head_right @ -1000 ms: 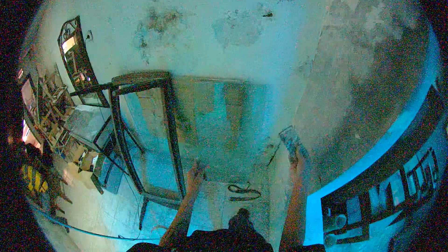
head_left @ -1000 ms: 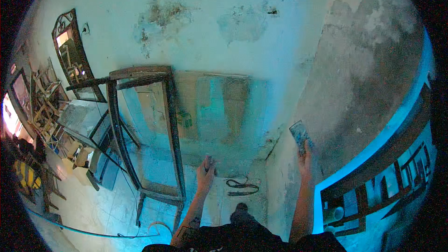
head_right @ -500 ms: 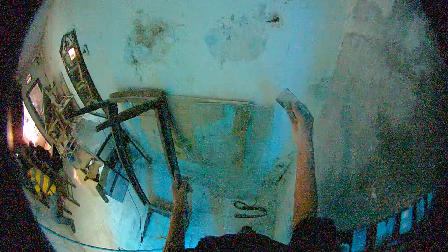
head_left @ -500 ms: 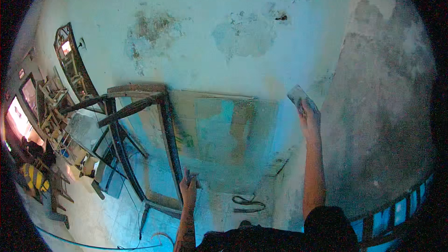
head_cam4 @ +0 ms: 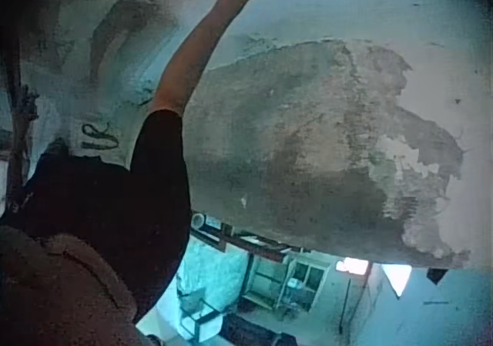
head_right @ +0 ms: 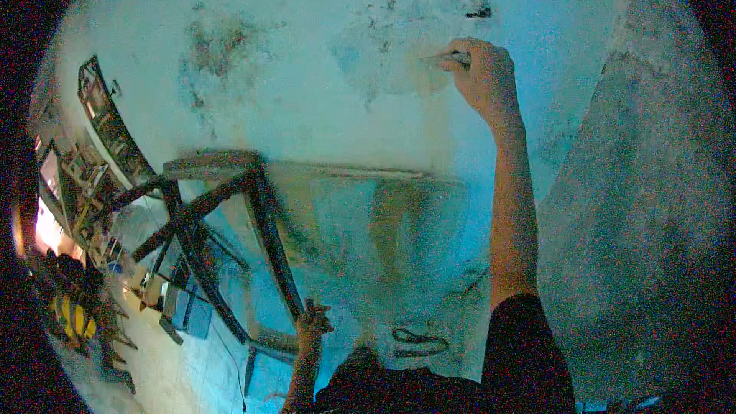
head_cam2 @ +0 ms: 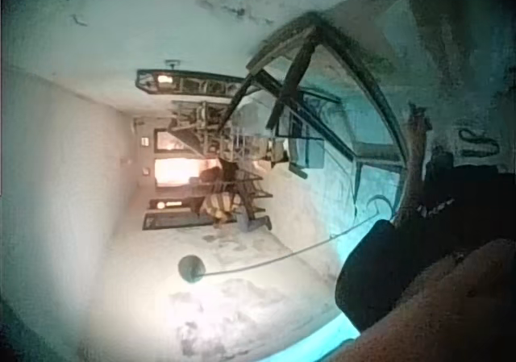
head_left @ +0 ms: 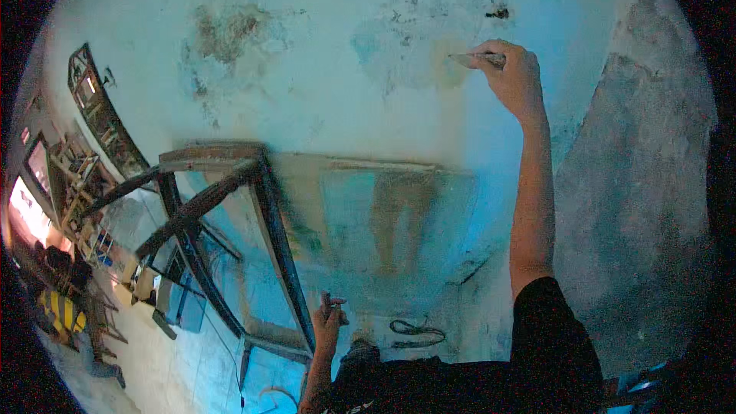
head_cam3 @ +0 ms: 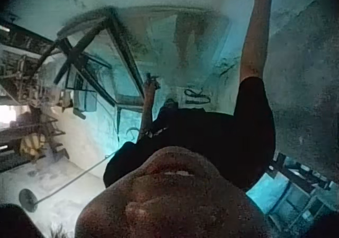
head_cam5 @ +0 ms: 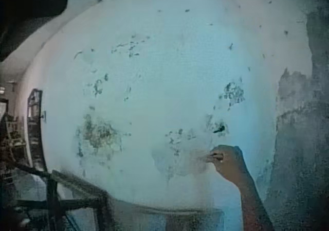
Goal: The person sands the edge of an archway with sandpaper and then scrapes and sands an upper section of a wall.
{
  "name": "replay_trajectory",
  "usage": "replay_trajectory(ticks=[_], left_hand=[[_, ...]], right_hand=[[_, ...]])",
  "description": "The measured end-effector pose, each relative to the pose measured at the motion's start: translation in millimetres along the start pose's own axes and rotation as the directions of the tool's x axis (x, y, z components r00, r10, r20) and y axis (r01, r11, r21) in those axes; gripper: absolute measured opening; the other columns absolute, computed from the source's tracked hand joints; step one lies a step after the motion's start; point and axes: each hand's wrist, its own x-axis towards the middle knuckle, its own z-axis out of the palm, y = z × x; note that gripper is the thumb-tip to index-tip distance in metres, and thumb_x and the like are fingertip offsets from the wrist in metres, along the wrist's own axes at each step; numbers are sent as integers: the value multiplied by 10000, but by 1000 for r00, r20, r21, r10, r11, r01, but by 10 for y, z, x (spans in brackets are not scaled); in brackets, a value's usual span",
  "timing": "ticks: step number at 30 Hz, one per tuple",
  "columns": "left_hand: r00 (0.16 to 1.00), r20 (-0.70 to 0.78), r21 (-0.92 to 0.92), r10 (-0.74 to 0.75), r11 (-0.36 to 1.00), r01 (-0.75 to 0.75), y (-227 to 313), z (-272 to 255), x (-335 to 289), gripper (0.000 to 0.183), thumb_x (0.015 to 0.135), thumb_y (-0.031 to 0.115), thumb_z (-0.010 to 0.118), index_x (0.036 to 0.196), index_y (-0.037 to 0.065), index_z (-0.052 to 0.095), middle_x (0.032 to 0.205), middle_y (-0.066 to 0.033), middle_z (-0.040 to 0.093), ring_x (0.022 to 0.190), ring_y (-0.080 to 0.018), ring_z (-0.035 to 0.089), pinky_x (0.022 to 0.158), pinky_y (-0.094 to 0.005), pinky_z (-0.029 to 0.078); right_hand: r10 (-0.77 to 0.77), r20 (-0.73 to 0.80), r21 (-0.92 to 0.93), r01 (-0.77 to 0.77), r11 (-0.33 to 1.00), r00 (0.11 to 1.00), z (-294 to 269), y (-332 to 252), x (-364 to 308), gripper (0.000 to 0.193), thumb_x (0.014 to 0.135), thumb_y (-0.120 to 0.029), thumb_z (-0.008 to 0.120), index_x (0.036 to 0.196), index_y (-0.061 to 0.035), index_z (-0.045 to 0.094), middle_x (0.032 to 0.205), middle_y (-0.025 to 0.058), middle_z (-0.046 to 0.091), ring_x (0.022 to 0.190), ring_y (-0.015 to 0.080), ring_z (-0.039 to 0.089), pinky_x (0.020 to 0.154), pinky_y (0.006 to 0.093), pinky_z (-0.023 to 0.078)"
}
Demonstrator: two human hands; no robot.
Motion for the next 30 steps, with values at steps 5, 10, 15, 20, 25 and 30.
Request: replay_trajectory(ticks=[5, 10, 15, 20, 25, 30], left_hand=[[988, 142, 4, 58, 998, -60, 134, 180, 519, 207, 857, 177, 495, 927, -13, 535, 625, -42, 509, 513, -118, 493, 491, -266, 434], [969, 241, -12, 45, 999, -43, -59, -57, 950, 301, 827, 155, 539, 1066, -18, 475, 792, -77, 560, 548, -117, 514, 484, -274, 462], [943, 331, 43, 25, 998, -42, -8, 110, 1162, 445, 807, 170, 580, 1188, 15, 408, 932, -94, 588, 593, -120, 531, 493, -275, 495], [932, 360, -31, -47, 998, 63, 83, 464, 1100, 239, 852, 147, 494, 1029, -5, 543, 757, -70, 566, 561, -122, 521, 519, -279, 477], [755, 655, 189, 25, 962, -196, -341, 818, 1075, 253, 841, 139, 502, 1051, 1, 532, 737, -77, 581, 561, -139, 535, 529, -282, 486], [403, 896, 388, -184, 764, -515, -914, 1609, 601, 297, 838, 196, 504, 1075, 20, 538, 687, -83, 583, 544, -166, 537, 512, -318, 456]], right_hand=[[171, 193, -441, -70, 895, 966, 802, 216, 33, 149, 727, -187, 602, 818, -71, 622, 853, 123, 606, 774, 282, 582, 688, 417, 451], [40, 58, -173, -29, 985, 998, 382, -184, 206, 95, 723, -106, 630, 790, -39, 620, 785, 106, 627, 711, 233, 622, 654, 344, 480], [36, 181, -247, 10, 969, 983, 830, 173, 22, 81, 732, -85, 634, 786, -28, 615, 771, 95, 625, 712, 201, 630, 630, 316, 497], [227, 270, 81, -257, 963, 936, 672, 174, -713, 180, 698, -228, 666, 779, -73, 623, 722, 106, 609, 665, 237, 599, 629, 357, 458], [385, 532, 148, -531, 834, 754, 518, 489, -2377, 274, 734, -385, 617, 801, -120, 626, 696, 57, 613, 659, 205, 590, 606, 351, 459], [839, 304, -59, -870, 489, 451, 376, 602, -5764, 284, 771, -294, 634, 960, -83, 609, 901, 68, 614, 856, 189, 581, 752, 336, 459]])
